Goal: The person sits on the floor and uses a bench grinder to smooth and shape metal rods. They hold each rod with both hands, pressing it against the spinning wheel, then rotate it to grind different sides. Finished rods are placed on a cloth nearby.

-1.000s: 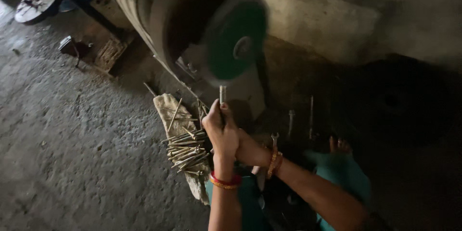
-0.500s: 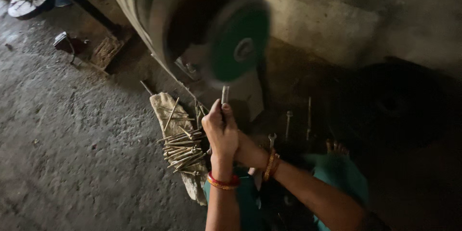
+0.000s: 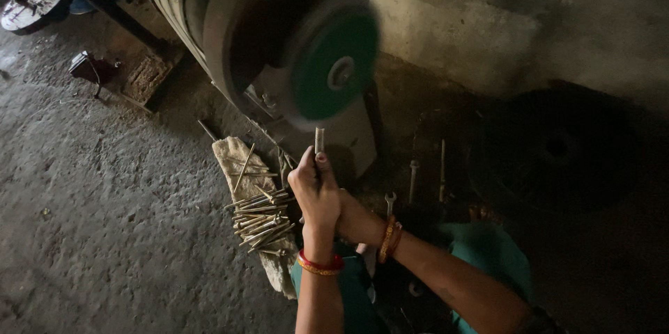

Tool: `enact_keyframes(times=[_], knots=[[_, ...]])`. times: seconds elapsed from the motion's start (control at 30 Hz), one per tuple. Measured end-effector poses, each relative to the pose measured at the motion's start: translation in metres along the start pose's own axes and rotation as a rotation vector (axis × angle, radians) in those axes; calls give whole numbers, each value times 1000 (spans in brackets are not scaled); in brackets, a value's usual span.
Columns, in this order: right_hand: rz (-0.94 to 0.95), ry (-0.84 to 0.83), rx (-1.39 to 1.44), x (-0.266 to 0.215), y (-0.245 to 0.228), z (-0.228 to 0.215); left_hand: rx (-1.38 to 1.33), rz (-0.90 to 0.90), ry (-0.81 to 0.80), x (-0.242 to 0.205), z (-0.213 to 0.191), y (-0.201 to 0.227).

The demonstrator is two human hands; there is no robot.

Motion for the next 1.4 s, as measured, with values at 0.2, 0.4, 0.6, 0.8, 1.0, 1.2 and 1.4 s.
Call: enact_keyframes(times=[0.2,0.4,0.6,0.8,1.0,1.2,1.4], knots=[[-5,12,-7,-1,-1,-5,-7,21,-13,-3,5,1],[-12,11,-14,-5,-2,-7,-100,-75,-32,-3,8,-6],[17,18,-30,-5,-3,-7,-71,-26,-7,-5,9,-5],[24,17,-45,-9,-7,-17,-137,5,-2,-6,13,-1],[18,138,-32,-19,-1,-29,-333,-61,15,-17,28,-23],[122,116,-220,-23,-17,-55,-319,-21,245,-15,48,-12],[251,0,-404,4,-24,-87,-202,-92,155,-10,55,3]])
Point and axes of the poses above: each hand's wrist, its own x-axis towards the middle knuckle, its own z-axis out of the palm, y = z × x, the point moved 4 cm from there along x, towards the middle knuckle, and after that the axes turned 15 degrees about x, right-handed, at the moved point
